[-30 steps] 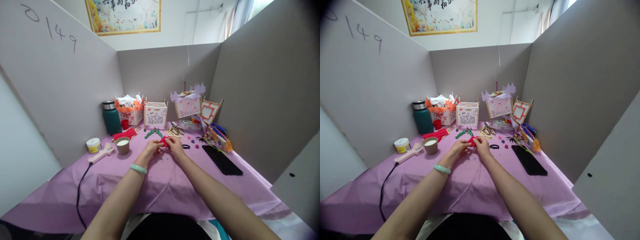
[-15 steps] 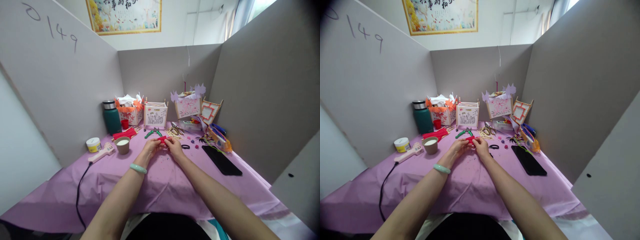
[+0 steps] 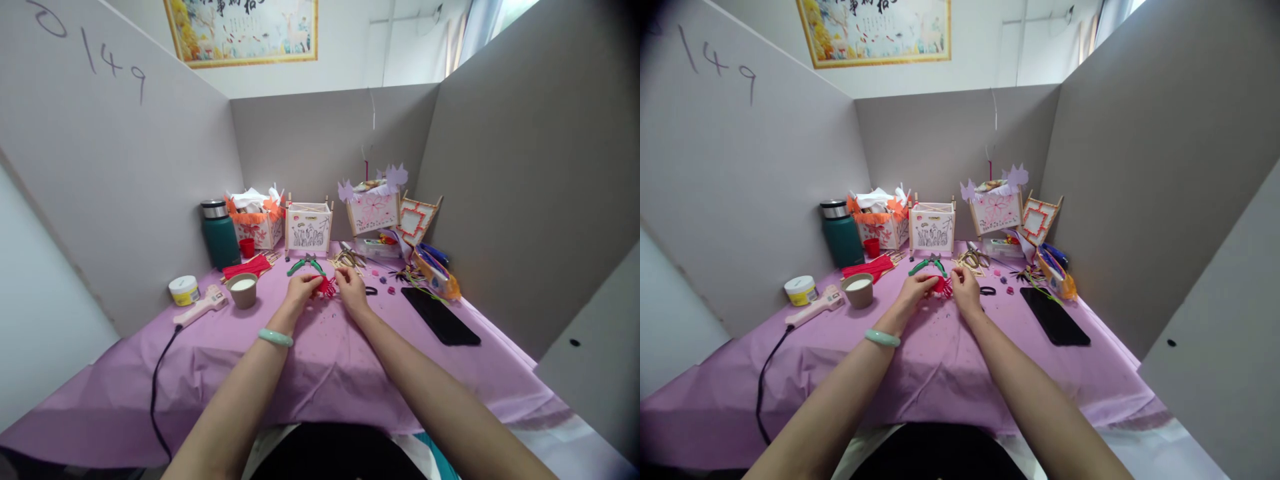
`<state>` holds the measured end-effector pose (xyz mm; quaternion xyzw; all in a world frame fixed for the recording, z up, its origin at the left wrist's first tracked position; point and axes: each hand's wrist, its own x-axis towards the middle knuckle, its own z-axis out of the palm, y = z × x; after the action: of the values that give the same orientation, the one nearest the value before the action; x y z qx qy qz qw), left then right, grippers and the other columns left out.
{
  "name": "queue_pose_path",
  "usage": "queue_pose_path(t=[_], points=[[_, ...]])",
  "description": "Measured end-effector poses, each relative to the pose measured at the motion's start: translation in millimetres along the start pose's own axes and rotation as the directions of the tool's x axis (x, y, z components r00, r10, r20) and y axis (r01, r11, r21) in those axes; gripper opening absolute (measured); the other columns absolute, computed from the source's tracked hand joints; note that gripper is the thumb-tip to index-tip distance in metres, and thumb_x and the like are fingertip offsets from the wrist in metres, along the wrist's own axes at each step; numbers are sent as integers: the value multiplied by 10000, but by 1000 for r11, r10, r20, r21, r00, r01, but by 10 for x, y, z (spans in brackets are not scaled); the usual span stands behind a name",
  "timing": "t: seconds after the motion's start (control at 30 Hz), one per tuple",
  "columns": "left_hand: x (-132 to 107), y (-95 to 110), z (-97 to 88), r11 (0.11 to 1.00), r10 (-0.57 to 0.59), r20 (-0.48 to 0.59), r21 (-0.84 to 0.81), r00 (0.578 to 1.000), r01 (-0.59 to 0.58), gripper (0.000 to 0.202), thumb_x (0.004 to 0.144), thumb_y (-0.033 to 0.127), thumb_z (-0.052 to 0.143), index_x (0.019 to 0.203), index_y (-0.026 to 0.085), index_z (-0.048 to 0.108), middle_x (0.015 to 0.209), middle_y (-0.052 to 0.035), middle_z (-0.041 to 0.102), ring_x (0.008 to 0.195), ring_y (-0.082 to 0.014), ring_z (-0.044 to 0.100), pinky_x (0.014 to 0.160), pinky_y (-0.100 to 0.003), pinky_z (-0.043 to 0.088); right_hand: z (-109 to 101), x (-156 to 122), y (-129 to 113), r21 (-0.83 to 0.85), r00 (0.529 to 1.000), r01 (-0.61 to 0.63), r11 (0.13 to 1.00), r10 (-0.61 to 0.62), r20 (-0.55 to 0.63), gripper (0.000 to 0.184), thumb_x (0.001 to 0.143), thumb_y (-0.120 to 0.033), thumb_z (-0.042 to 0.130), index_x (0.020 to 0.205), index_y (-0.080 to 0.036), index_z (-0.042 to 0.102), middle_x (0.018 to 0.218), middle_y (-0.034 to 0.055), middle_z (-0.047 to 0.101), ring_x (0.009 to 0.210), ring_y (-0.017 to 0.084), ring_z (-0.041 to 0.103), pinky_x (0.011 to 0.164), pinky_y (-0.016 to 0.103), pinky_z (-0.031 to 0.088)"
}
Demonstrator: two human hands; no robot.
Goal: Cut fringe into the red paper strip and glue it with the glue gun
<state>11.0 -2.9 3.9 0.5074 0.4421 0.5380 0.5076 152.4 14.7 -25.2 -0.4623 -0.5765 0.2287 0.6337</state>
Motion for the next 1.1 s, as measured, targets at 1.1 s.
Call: queue_pose_path(t=[1.1], points=[[34, 1, -6, 989, 92, -52, 118, 994, -86, 120, 784, 203, 589, 865, 123, 625, 423, 50, 523, 295, -83, 436, 348, -193, 312, -150, 7, -126, 137, 935, -112, 984, 58, 349, 265, 704, -428, 627, 650, -174, 573, 543, -37, 525, 513, 107, 442, 515, 233, 343]])
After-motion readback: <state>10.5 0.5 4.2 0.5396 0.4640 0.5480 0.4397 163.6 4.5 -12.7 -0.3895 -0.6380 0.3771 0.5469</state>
